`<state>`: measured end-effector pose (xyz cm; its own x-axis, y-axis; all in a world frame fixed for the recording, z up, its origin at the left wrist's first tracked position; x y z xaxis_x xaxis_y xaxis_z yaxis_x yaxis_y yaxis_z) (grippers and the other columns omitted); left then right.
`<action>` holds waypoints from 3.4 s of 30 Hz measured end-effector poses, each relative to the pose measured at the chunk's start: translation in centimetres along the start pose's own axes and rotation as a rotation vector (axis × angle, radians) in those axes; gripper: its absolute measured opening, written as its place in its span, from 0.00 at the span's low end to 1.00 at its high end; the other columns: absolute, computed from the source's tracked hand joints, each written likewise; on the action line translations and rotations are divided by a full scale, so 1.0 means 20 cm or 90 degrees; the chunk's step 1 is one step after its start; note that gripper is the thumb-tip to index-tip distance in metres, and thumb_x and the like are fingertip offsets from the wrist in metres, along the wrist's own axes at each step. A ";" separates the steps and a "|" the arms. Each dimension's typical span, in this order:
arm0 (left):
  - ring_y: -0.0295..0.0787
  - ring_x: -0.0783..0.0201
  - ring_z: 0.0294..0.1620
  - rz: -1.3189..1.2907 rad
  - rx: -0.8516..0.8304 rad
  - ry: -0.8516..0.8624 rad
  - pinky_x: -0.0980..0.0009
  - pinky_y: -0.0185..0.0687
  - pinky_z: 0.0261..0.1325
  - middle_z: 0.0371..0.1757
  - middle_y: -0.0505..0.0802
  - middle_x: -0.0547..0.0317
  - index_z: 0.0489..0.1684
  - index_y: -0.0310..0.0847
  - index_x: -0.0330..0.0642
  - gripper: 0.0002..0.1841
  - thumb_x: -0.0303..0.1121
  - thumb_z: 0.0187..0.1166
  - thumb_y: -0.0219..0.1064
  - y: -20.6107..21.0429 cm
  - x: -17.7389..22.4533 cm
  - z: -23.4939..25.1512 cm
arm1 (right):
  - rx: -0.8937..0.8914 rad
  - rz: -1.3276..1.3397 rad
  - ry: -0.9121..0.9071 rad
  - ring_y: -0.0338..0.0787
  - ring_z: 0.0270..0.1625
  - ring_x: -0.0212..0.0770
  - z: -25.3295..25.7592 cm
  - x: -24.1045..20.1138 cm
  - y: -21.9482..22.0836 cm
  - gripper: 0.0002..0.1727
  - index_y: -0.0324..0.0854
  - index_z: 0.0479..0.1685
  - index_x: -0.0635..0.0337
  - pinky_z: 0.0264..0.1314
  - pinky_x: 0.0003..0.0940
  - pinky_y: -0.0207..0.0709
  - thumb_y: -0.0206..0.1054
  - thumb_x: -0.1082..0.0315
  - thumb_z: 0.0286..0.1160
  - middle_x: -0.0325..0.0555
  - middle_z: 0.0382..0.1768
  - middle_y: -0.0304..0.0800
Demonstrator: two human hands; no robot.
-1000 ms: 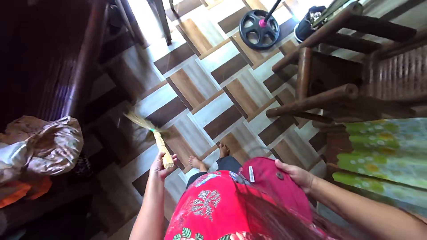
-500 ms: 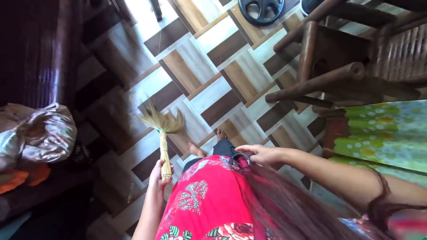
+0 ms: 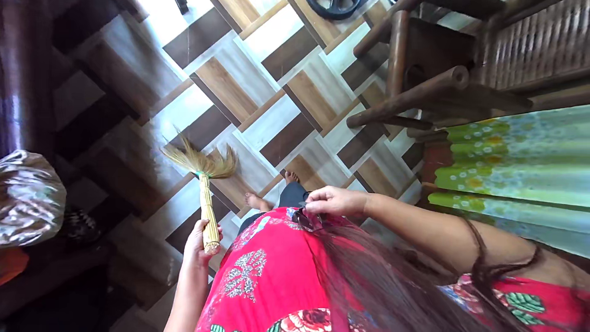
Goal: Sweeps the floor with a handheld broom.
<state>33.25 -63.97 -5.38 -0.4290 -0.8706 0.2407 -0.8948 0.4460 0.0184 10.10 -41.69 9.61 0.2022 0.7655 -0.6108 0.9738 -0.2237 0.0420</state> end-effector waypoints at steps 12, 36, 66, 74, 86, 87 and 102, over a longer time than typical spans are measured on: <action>0.83 0.71 0.13 -0.040 -0.008 -0.006 0.78 0.79 0.13 0.21 0.87 0.60 0.42 0.72 0.42 0.17 0.39 0.94 0.41 -0.06 0.00 0.03 | -0.102 0.471 -0.134 0.94 0.43 0.30 0.01 0.09 -0.08 0.09 0.88 0.35 0.45 0.50 0.28 0.88 0.65 0.54 0.68 0.38 0.43 0.97; 0.86 0.60 0.37 -0.068 0.059 0.248 0.62 0.85 0.44 0.44 0.88 0.46 0.70 0.75 0.33 0.17 0.32 0.91 0.55 0.56 0.73 0.31 | -0.194 -0.034 0.189 0.88 0.52 0.52 1.17 -0.58 0.10 0.36 0.57 0.89 0.56 0.52 0.47 0.82 0.40 0.40 0.95 0.61 0.65 0.81; 0.84 0.45 0.65 -0.287 0.111 0.148 0.49 0.80 0.66 0.71 0.83 0.33 0.88 0.59 0.37 0.29 0.35 0.91 0.60 0.41 0.54 0.46 | -0.097 -0.179 0.228 0.78 0.27 0.42 1.60 -0.43 0.33 0.38 0.68 0.74 0.60 0.28 0.39 0.74 0.34 0.35 0.93 0.51 0.38 0.81; 0.83 0.45 0.69 -0.398 -0.010 0.080 0.51 0.81 0.69 0.79 0.76 0.31 0.96 0.33 0.45 0.46 0.31 0.85 0.68 0.60 0.18 0.13 | -0.293 -0.455 0.186 0.87 0.59 0.55 1.22 -0.35 0.25 0.44 0.50 0.87 0.65 0.59 0.52 0.83 0.72 0.57 0.80 0.67 0.66 0.81; 0.83 0.58 0.37 -0.734 0.254 0.099 0.62 0.82 0.41 0.46 0.86 0.47 0.72 0.69 0.37 0.19 0.42 0.95 0.50 -0.35 -0.30 0.07 | -0.466 -0.398 0.279 0.77 0.24 0.33 1.30 -0.23 1.43 0.11 0.77 0.53 0.59 0.26 0.29 0.73 0.59 0.61 0.86 0.42 0.30 0.80; 0.84 0.59 0.38 -0.726 0.241 0.110 0.64 0.83 0.41 0.47 0.86 0.48 0.68 0.72 0.35 0.20 0.43 0.95 0.48 -0.41 -0.28 0.08 | -0.429 -0.381 0.281 0.76 0.26 0.34 1.29 -0.27 1.48 0.14 0.77 0.57 0.60 0.29 0.30 0.72 0.58 0.60 0.87 0.43 0.34 0.80; 0.86 0.59 0.48 -0.178 -0.133 0.074 0.62 0.81 0.50 0.62 0.88 0.45 0.86 0.63 0.41 0.24 0.39 0.96 0.49 0.16 -0.09 0.23 | 0.036 -0.113 0.215 0.74 0.18 0.34 1.72 -0.33 0.52 0.18 0.66 0.67 0.59 0.19 0.28 0.71 0.62 0.63 0.86 0.42 0.26 0.73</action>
<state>30.56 -61.85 -10.14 -0.1441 -0.9406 0.3073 -0.9257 0.2379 0.2942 15.25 -69.90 -13.11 0.0633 0.9486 -0.3099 0.9912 -0.0958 -0.0909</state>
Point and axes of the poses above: each hand's wrist, its own z-axis towards the middle knuckle, its own y-axis out of the palm, x = y × z, the point moved 10 cm from there along z, towards the middle knuckle
